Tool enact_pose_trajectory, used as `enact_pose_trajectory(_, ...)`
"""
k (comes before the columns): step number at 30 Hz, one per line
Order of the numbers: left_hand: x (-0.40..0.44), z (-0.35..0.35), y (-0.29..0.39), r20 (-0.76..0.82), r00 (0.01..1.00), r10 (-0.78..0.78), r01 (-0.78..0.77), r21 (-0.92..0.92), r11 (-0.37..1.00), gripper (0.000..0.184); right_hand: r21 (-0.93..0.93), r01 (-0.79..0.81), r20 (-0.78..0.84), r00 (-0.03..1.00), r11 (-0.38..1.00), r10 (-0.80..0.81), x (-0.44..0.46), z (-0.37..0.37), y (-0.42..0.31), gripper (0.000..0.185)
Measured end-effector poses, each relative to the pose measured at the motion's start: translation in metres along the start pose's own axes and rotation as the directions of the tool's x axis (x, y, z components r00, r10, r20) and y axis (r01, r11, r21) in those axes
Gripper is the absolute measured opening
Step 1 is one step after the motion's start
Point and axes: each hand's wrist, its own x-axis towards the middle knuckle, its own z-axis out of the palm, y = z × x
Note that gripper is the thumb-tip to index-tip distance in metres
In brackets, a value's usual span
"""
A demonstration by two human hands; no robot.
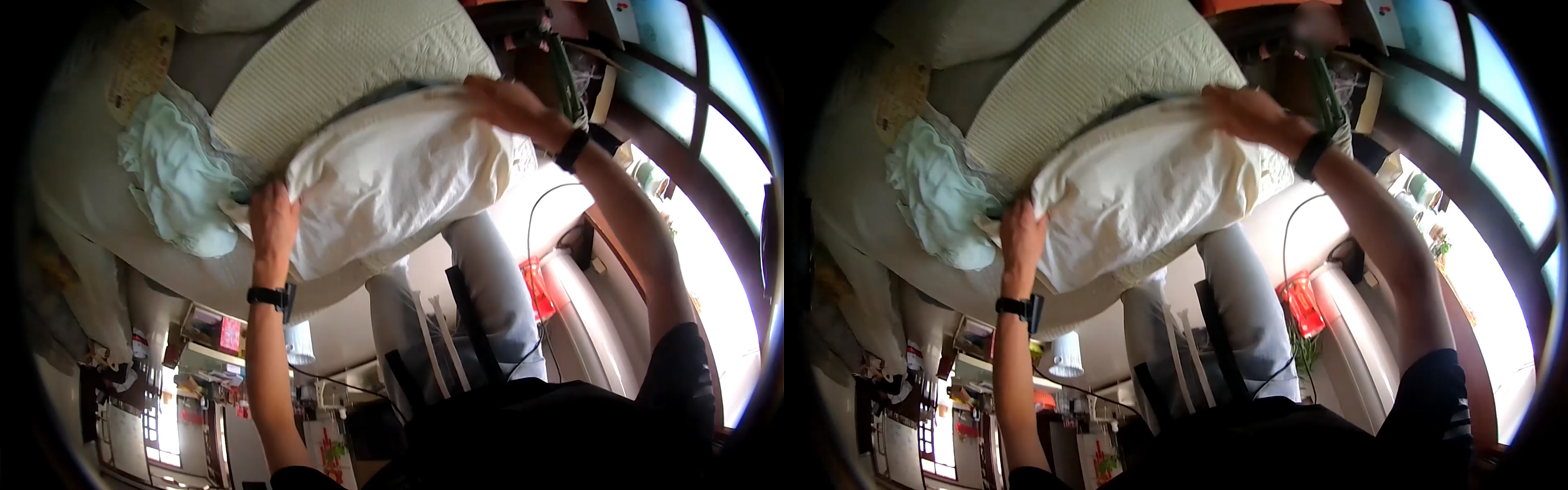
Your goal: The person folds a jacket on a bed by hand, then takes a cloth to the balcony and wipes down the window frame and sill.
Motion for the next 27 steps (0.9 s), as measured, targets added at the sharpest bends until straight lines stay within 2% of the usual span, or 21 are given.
enact_pose_trajectory(1, -0.011, -0.004, 0.005, 0.014, 1.000, -0.008, 0.008, -0.001, 1.000, 0.030, 0.050, -0.210, 0.193, 0.961, 0.976, 0.197, -0.001, -0.015, -0.026, 0.040)
enact_pose_trajectory(2, -0.021, -0.003, 0.005, 0.043, 0.999, 0.022, -0.022, 0.002, 1.000, 0.029, 0.016, -0.254, 0.292, 0.926, 0.967, 0.238, -0.007, -0.010, -0.032, 0.044)
enact_pose_trajectory(3, -0.033, -0.001, 0.006, 0.087, 0.996, 0.021, -0.019, -0.034, 0.999, 0.027, 0.084, -0.191, 0.324, 0.933, 0.978, 0.155, -0.021, -0.009, -0.034, 0.045)
enact_pose_trajectory(4, -0.045, -0.003, 0.008, 0.085, 0.996, 0.022, -0.015, -0.085, 0.996, 0.027, 0.002, -0.014, 0.213, 0.977, 1.000, 0.013, -0.040, 0.015, -0.020, 0.038)
enact_pose_trajectory(5, -0.059, -0.009, 0.011, 0.091, 0.996, 0.023, -0.011, -0.136, 0.991, 0.028, -0.050, -0.099, 0.332, 0.937, 0.994, 0.110, -0.047, 0.003, -0.040, 0.028)
enact_pose_trajectory(7, -0.082, -0.026, 0.014, 0.189, 0.982, 0.008, 0.019, -0.140, 0.990, 0.029, -0.038, -0.056, 0.333, 0.941, 0.998, 0.065, -0.068, -0.011, -0.053, 0.023)
enact_pose_trajectory(8, -0.093, -0.035, 0.016, 0.233, 0.972, 0.004, 0.031, -0.145, 0.989, 0.030, -0.035, -0.052, 0.298, 0.953, 0.998, 0.060, -0.078, -0.020, -0.060, 0.023)
enact_pose_trajectory(11, -0.125, -0.067, 0.017, 0.057, 0.996, 0.070, -0.055, -0.233, 0.971, 0.033, -0.067, -0.032, 0.162, 0.986, 0.997, 0.043, -0.098, -0.061, -0.074, 0.021)
enact_pose_trajectory(13, -0.144, -0.097, 0.023, -0.007, 0.998, 0.070, -0.070, -0.169, 0.983, 0.033, -0.116, -0.022, 0.038, 0.999, 0.993, 0.027, -0.108, -0.086, -0.084, 0.021)
enact_pose_trajectory(15, -0.161, -0.129, 0.037, -0.060, 0.995, 0.082, -0.088, -0.113, 0.990, 0.030, -0.079, 0.040, -0.197, 0.979, 0.996, -0.055, -0.117, -0.105, -0.088, 0.032)
enact_pose_trajectory(17, -0.181, -0.142, 0.049, -0.166, 0.984, 0.059, -0.063, -0.022, 0.998, 0.028, -0.079, 0.015, -0.373, 0.927, 0.997, -0.044, -0.124, -0.127, -0.100, 0.039)
enact_pose_trajectory(19, -0.205, -0.136, 0.065, -0.311, 0.948, 0.063, -0.043, 0.070, 0.997, 0.025, -0.007, -0.046, -0.459, 0.887, 0.999, 0.038, -0.130, -0.135, -0.109, 0.041)
enact_pose_trajectory(21, -0.227, -0.109, 0.076, -0.200, 0.980, -0.019, 0.024, 0.021, 0.999, 0.027, 0.006, -0.085, -0.538, 0.840, 0.996, 0.075, -0.137, -0.129, -0.113, 0.043)
enact_pose_trajectory(23, -0.239, -0.082, 0.100, -0.328, 0.944, -0.026, 0.015, -0.036, 0.999, 0.025, -0.062, -0.100, -0.622, 0.782, 0.993, 0.040, -0.138, -0.108, -0.099, 0.043)
enact_pose_trajectory(24, -0.237, -0.066, 0.113, -0.307, 0.949, -0.078, 0.055, -0.082, 0.995, 0.026, -0.017, -0.109, -0.616, 0.784, 0.994, 0.076, -0.137, -0.095, -0.092, 0.046)
enact_pose_trajectory(25, -0.237, -0.045, 0.124, -0.273, 0.952, -0.136, 0.102, -0.134, 0.986, 0.027, -0.091, -0.145, -0.580, 0.812, 0.985, 0.066, -0.134, -0.080, -0.085, 0.046)
enact_pose_trajectory(27, -0.234, 0.028, 0.129, -0.073, 0.995, -0.074, 0.064, -0.136, 0.989, 0.030, -0.242, -0.210, -0.487, 0.871, 0.947, 0.068, -0.133, -0.047, -0.071, 0.046)
